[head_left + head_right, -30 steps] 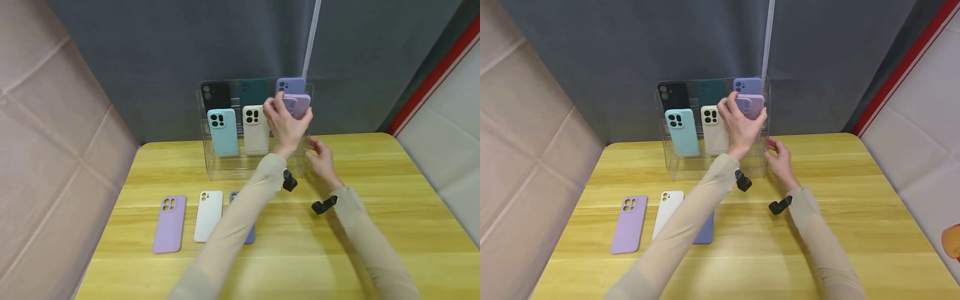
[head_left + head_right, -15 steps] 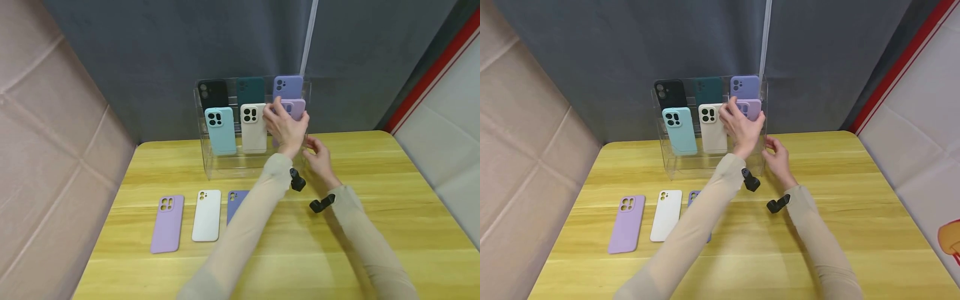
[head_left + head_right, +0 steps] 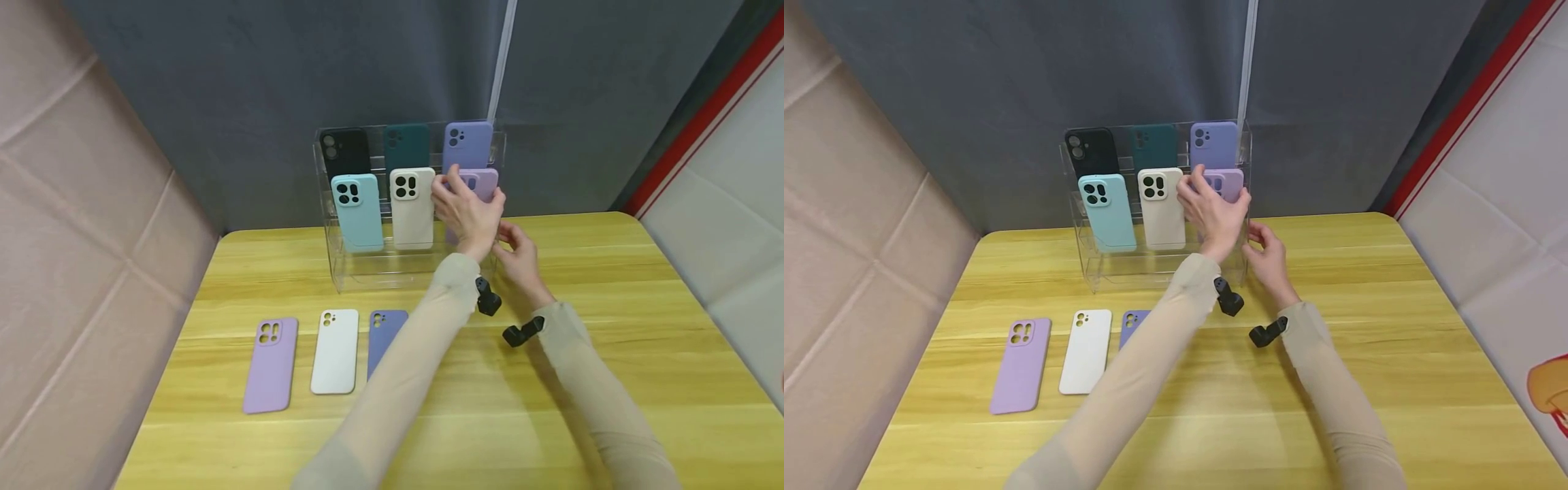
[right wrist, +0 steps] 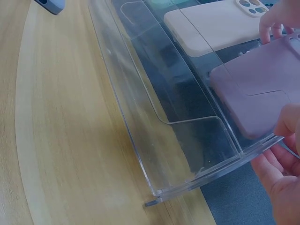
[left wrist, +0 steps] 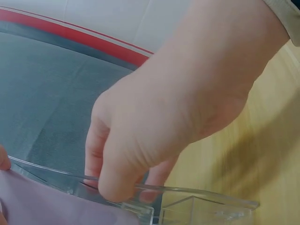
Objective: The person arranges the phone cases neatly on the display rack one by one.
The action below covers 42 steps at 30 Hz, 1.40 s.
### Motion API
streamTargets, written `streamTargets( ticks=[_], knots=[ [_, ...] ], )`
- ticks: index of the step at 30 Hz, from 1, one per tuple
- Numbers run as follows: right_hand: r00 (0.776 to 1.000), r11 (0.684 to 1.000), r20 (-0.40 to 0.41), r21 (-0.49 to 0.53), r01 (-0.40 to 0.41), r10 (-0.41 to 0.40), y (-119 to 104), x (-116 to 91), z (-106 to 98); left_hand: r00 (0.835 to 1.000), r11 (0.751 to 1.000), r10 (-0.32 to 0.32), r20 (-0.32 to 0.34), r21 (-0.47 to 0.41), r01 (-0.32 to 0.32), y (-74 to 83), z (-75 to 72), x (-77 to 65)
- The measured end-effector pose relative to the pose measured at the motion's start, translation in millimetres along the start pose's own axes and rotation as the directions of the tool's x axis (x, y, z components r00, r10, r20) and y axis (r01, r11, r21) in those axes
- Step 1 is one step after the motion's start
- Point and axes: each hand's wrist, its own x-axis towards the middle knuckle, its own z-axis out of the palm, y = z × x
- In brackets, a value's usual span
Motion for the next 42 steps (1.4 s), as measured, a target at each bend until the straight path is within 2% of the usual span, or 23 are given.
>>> streamTargets(
  ticks=[7,13,19,27,30,35,42],
  knots=[
    [1.0,1.0,-0.008,0.015,-0.003,0.004,-1.0,-0.5,0.4,1.0,0.999,-0.004,-0.008,0.032,0.005,-0.4,1.9,-1.6],
    [1.0,1.0,-0.006,0.004,-0.02,0.02,-1.2,-0.3,0.8,1.0,0.991,0.003,-0.009,0.13,-0.002,-0.6,4.8,-0.2],
    [1.0,1.0,-0.006,0.013,-0.018,0.018,-0.3,-0.4,1.1,0.998,0.969,0.043,0.046,0.242,-0.053,-1.8,1.2,4.3],
    [1.0,1.0,-0.024,0.001,-0.009,0.009,0.0,-0.6,2.5,0.984,0.952,0.115,0.139,0.267,-0.149,-1.3,-13.5,10.7],
    [1.0,1.0,-0.025,0.001,-0.014,0.014,-0.4,-1.0,2.6,0.98,0.957,0.132,0.15,0.238,-0.165,-1.3,-20.3,14.2],
    [0.999,1.0,-0.038,0.016,-0.027,0.028,-0.2,-0.8,2.8,0.97,0.969,0.196,0.14,0.123,-0.214,-4.7,-35.6,22.5],
    [0.998,0.999,-0.056,0.039,0.008,-0.006,2.7,0.7,1.0,0.953,0.96,0.281,0.111,-0.032,-0.28,-11.1,-57.0,30.7]
  ],
)
